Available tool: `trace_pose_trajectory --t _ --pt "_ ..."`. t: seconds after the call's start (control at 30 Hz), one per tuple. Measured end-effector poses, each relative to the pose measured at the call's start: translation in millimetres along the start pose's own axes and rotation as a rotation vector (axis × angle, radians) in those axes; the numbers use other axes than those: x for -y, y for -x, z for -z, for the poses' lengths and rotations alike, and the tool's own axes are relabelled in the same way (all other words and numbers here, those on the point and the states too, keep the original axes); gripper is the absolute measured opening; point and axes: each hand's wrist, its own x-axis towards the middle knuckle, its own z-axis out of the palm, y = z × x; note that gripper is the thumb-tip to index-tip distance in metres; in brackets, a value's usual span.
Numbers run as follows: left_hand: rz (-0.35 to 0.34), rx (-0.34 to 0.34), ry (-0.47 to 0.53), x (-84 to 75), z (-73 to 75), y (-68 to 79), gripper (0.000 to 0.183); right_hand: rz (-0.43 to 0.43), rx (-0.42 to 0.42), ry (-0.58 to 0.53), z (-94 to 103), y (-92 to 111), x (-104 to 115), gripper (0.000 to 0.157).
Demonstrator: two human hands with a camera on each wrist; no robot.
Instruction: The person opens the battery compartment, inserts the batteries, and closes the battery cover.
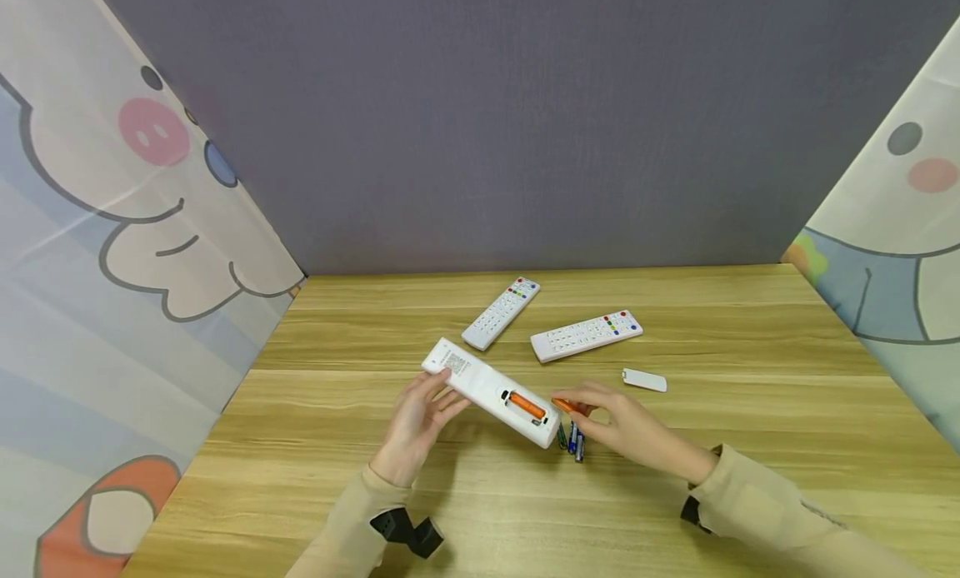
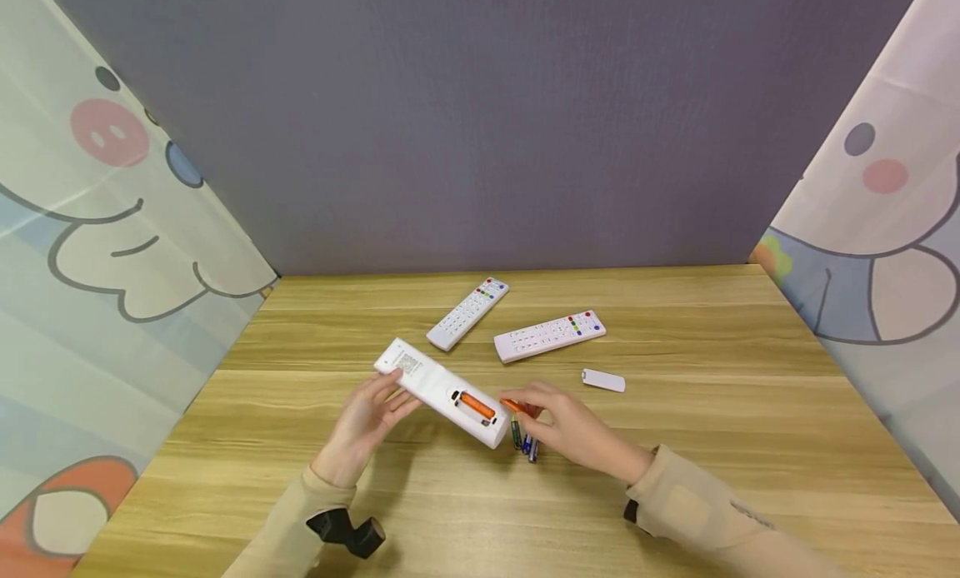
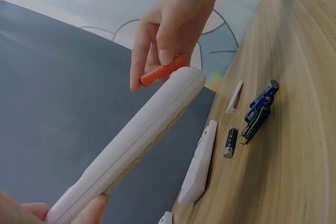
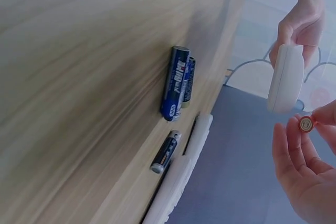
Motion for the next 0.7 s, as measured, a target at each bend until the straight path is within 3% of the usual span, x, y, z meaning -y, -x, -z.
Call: trace_pose_trajectory --t 0.23,0.4,0.57,0.7 --pt "0.003 -0.003 0.011 0.4 -1.5 0.8 0.019 0.019 -0.044 0.022 -3.0 -5 3 0.029" --pt "-0.003 -0.002 0.020 1.4 -2.7 0.2 0.015 0.029 -0.095 -0.020 -5.2 -8 3 0.019" --pt "0.000 0.005 0.016 2.3 -3.7 0.2 0.019 -0.118 -0.094 -0.125 -4.0 -13 8 0.014" --pt "-0.003 0.011 0.016 3.1 -5.0 -0.3 0.015 -0.274 -0.069 -0.266 -3.2 -18 11 0.023"
